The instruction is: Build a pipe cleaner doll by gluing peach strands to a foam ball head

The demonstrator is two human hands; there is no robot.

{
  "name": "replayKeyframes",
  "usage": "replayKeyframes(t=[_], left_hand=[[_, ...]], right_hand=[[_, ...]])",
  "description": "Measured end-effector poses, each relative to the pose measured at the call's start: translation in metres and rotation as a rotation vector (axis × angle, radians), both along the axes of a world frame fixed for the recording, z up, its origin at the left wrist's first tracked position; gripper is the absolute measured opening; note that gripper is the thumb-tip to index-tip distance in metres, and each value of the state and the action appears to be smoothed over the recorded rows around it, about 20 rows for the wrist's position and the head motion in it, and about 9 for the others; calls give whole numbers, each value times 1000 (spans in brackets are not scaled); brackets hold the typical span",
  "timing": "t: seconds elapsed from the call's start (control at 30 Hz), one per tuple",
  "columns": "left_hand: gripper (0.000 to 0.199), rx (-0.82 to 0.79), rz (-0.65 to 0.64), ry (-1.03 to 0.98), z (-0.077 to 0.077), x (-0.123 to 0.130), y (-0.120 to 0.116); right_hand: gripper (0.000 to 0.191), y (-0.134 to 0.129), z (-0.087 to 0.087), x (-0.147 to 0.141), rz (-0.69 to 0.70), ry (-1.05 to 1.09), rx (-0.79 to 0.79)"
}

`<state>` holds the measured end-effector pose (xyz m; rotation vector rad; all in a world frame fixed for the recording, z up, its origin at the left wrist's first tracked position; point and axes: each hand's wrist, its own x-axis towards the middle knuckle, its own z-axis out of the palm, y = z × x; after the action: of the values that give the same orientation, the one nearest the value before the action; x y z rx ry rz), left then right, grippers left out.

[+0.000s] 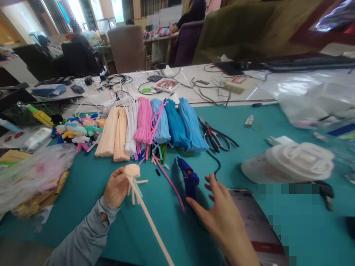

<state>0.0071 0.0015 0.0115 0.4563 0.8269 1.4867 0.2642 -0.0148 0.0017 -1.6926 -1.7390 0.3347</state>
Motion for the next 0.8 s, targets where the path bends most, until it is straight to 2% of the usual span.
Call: replayKeyframes(t=[0.1,0.13,0.2,0.27,0.4,0.47,0.5,0.63,0.8], left_hand=[[26,11,27,37,-1,-2,1],[26,20,34,48,-2,-2,1],[25,39,34,65,-3,-3,1],[25,46,33,74,-3,-4,1],[27,55,69,91,0,-5,2],[28,58,82,93,1,-6,3],[28,55,90,91,1,-7,4],[31,40,115,93,2,-7,5],[32,43,86,90,2,-6,5]], right_hand=[[45,-19,29,-11,-79,-60,129],[34,-24,39,-18,-55,-44,164],[24,-29,56,-35,123,31,196],[18,-27,67,-55,362,87,58],[27,-11,67,-92,509,134,-118],[15,-3,64,-103,541,141,-153],[10,-1,63,-106,547,142,-145],[18,5,64,-111,546,158,-11],[19,8,62,-108,555,221,107]])
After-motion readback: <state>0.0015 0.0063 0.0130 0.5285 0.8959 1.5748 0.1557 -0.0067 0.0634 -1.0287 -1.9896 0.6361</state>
